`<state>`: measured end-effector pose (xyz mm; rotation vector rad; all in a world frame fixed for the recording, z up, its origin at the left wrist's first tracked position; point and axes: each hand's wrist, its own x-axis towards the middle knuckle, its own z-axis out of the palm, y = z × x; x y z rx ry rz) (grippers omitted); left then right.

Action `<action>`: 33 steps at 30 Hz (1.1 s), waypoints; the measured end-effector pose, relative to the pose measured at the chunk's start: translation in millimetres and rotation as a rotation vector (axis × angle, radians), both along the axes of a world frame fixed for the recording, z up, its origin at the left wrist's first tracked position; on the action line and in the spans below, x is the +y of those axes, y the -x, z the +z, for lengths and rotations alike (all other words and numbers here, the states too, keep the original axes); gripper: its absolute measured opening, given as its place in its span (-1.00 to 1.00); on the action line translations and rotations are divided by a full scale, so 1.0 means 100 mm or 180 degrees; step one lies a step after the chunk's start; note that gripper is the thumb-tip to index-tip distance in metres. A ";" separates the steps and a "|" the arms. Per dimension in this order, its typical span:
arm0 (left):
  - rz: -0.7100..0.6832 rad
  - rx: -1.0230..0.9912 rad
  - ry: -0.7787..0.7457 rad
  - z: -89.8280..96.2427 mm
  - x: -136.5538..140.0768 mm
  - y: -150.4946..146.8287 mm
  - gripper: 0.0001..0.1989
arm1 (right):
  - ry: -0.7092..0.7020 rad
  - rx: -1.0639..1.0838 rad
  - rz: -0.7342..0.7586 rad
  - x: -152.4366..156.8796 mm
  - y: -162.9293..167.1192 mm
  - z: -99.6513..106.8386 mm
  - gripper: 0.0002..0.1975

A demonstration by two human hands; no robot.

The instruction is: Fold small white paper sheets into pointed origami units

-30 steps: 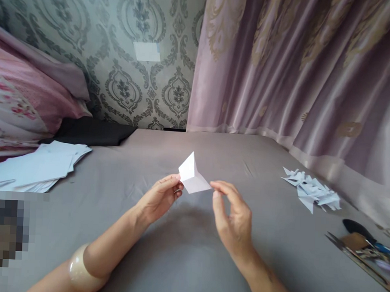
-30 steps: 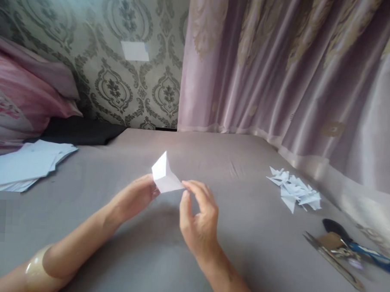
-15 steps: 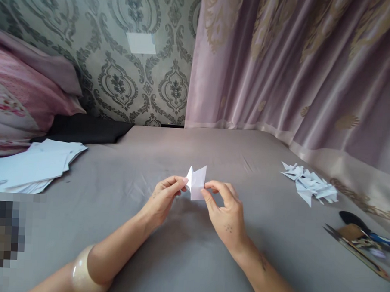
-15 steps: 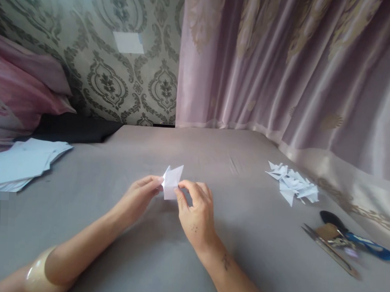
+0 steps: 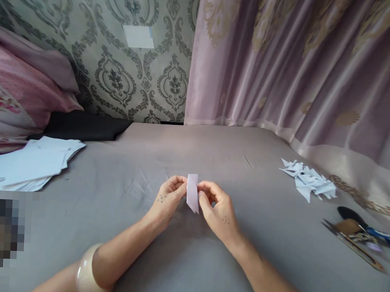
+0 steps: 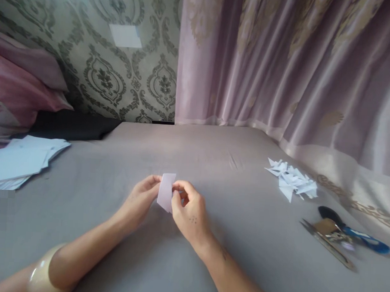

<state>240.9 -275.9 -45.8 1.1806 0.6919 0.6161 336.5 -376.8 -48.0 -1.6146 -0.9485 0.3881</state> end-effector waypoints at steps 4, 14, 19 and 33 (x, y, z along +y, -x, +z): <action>0.0272 0.0135 -0.0108 -0.01 -0.02 0.00 -0.76 | -0.0029 0.0156 0.0081 0.01 0.03 -0.04 -0.78; -0.0101 -0.0023 -0.0504 0.06 0.05 0.05 -0.70 | -0.0136 0.0238 -0.0270 0.02 -0.12 -0.05 -0.77; -0.0088 0.0212 -0.0582 0.11 0.08 0.07 -0.73 | -0.0060 0.0179 -0.0299 0.00 -0.15 -0.04 -0.76; -0.0165 0.0284 -0.2500 0.05 0.19 0.10 -0.87 | -0.0234 -0.0813 -0.0310 -0.02 -0.16 -0.07 -0.84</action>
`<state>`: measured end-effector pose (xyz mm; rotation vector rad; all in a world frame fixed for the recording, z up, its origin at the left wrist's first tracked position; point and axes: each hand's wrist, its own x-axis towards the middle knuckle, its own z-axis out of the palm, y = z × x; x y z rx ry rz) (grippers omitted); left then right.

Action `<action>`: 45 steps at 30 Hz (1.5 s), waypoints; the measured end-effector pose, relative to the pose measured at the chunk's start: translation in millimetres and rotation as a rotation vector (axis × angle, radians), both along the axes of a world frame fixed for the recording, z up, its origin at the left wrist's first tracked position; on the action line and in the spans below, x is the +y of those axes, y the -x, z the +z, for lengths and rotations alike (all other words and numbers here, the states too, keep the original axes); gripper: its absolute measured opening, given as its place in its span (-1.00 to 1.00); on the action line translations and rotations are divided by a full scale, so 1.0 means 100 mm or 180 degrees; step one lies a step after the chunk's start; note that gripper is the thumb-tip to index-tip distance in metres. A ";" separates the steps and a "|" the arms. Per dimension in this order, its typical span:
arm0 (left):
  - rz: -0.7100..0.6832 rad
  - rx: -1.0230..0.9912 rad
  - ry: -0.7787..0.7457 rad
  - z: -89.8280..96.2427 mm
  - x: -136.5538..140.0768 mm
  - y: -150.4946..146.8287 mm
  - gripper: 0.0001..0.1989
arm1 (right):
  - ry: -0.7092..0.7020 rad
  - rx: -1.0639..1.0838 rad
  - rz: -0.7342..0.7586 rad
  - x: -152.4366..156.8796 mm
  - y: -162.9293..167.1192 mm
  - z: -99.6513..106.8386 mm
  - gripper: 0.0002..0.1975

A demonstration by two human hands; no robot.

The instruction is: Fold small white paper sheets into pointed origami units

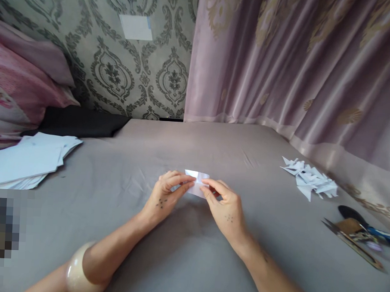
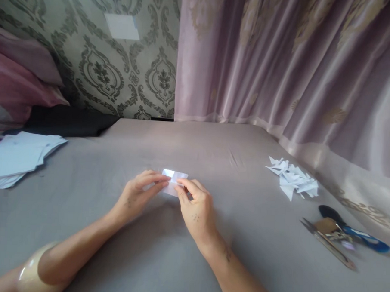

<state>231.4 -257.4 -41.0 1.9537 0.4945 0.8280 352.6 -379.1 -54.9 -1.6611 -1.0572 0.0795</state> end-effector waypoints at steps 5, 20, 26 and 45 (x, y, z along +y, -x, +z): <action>0.0001 0.0086 -0.0307 -0.03 0.00 0.01 -0.88 | 0.0041 -0.0156 0.0030 -0.01 0.01 -0.01 -0.84; -0.0102 0.0073 -0.0126 -0.05 -0.05 0.00 -0.90 | -0.0154 0.0003 0.0023 0.01 0.08 0.01 -0.87; -0.0054 -0.0202 -0.0030 -0.07 -0.10 -0.01 -0.93 | -0.0481 -0.0071 -0.0201 0.01 0.13 0.04 -0.90; -0.0301 -0.0209 0.0339 -0.06 -0.09 0.00 -0.90 | -0.0401 -0.0191 -0.0053 0.00 0.10 0.08 -0.89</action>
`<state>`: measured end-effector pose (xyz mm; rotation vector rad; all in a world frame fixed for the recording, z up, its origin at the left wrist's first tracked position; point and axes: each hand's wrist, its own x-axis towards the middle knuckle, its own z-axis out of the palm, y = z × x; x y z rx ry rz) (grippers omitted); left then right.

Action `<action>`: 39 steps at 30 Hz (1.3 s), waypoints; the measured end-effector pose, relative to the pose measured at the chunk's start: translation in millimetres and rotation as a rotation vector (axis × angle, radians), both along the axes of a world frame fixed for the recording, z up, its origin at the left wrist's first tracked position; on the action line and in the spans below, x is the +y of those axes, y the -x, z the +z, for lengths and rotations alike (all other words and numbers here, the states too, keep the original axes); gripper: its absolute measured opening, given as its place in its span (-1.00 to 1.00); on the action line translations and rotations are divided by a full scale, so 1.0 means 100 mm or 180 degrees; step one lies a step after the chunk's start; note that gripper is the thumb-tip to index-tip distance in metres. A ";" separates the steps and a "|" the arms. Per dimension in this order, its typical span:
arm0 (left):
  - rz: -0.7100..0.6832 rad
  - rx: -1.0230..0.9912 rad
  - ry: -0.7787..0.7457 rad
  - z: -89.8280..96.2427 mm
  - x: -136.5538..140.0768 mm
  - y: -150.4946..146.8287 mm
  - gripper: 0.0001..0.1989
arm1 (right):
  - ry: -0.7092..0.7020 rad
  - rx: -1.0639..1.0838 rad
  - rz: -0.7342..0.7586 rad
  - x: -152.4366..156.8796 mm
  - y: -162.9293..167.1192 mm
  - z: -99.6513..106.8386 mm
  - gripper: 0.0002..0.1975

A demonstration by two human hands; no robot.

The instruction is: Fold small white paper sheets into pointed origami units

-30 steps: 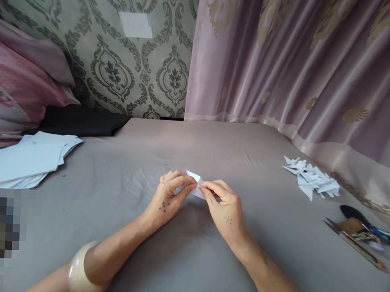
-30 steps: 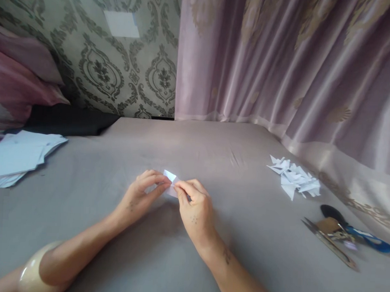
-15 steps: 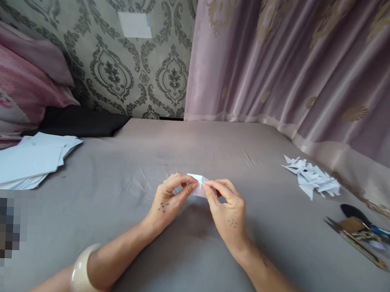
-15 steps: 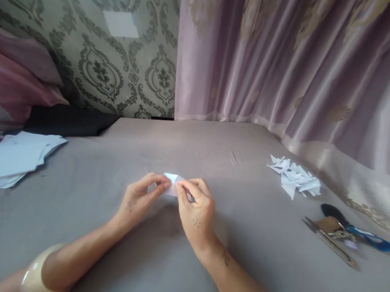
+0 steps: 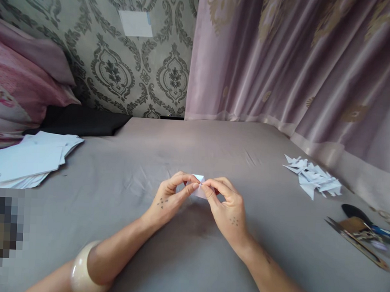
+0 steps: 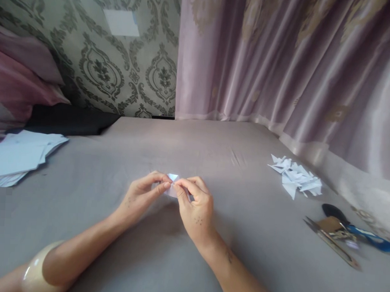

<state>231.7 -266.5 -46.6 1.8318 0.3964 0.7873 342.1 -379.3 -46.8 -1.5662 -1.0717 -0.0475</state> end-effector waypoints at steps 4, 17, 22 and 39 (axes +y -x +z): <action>0.0214 -0.0094 -0.0440 -0.03 -0.02 -0.01 -0.92 | -0.0152 -0.0210 -0.0134 -0.01 0.01 -0.01 -0.89; 0.0276 0.0278 -0.0982 -0.02 0.06 0.01 -0.93 | 0.0181 -0.0339 0.0099 -0.01 -0.10 -0.04 -0.88; 0.0034 0.0256 -0.0588 0.01 0.09 0.02 -0.88 | 0.0386 -0.0118 0.0247 -0.02 -0.10 -0.01 -0.87; 0.0177 -0.0102 -0.0902 0.02 0.06 0.03 -0.95 | 0.0346 -0.0198 0.0657 -0.07 -0.05 0.13 -0.86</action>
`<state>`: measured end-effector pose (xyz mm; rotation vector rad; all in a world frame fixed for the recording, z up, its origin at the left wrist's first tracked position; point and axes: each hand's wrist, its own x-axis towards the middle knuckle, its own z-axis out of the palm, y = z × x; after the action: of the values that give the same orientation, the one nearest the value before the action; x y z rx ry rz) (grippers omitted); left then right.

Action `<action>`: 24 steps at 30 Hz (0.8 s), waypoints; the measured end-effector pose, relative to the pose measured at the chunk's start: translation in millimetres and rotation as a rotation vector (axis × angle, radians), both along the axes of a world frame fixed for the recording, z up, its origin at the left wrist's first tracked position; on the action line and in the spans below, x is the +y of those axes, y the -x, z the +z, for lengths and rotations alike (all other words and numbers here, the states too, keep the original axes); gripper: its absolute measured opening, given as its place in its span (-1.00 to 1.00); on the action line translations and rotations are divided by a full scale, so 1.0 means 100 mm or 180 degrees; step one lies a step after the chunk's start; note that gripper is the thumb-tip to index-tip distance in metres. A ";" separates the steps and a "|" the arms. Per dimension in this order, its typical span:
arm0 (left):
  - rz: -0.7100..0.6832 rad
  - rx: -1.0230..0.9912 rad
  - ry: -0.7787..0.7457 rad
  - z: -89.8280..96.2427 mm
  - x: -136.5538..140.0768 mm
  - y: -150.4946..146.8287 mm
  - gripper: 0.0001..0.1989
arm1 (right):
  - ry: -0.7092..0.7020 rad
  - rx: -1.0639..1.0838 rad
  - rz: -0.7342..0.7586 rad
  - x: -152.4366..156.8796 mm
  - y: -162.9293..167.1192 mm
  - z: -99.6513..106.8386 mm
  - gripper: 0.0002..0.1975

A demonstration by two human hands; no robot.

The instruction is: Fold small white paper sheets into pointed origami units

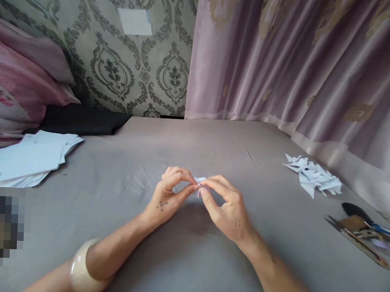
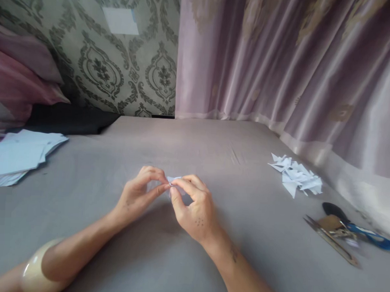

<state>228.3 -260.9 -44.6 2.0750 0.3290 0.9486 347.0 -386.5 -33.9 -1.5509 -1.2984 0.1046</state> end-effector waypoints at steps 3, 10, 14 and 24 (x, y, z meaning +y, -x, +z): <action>0.0127 -0.0042 -0.0291 0.01 0.00 0.01 -0.97 | 0.0038 -0.0097 -0.0056 -0.01 0.01 0.02 -0.88; -0.0028 0.0152 -0.0487 0.03 0.02 0.03 -0.96 | 0.0036 -0.0097 -0.0036 0.00 -0.01 0.00 -0.90; -0.0086 0.0022 0.0045 0.03 0.03 0.02 -0.92 | 0.0200 0.0388 0.0097 -0.02 -0.05 0.04 -0.86; -0.0310 0.0047 0.1601 0.04 -0.02 -0.01 -0.87 | 0.0293 0.0629 0.0022 0.00 -0.04 0.03 -0.89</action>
<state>229.2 -263.1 -40.8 1.6217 0.4220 0.7045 351.5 -386.9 -30.6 -1.5713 -1.1563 0.3180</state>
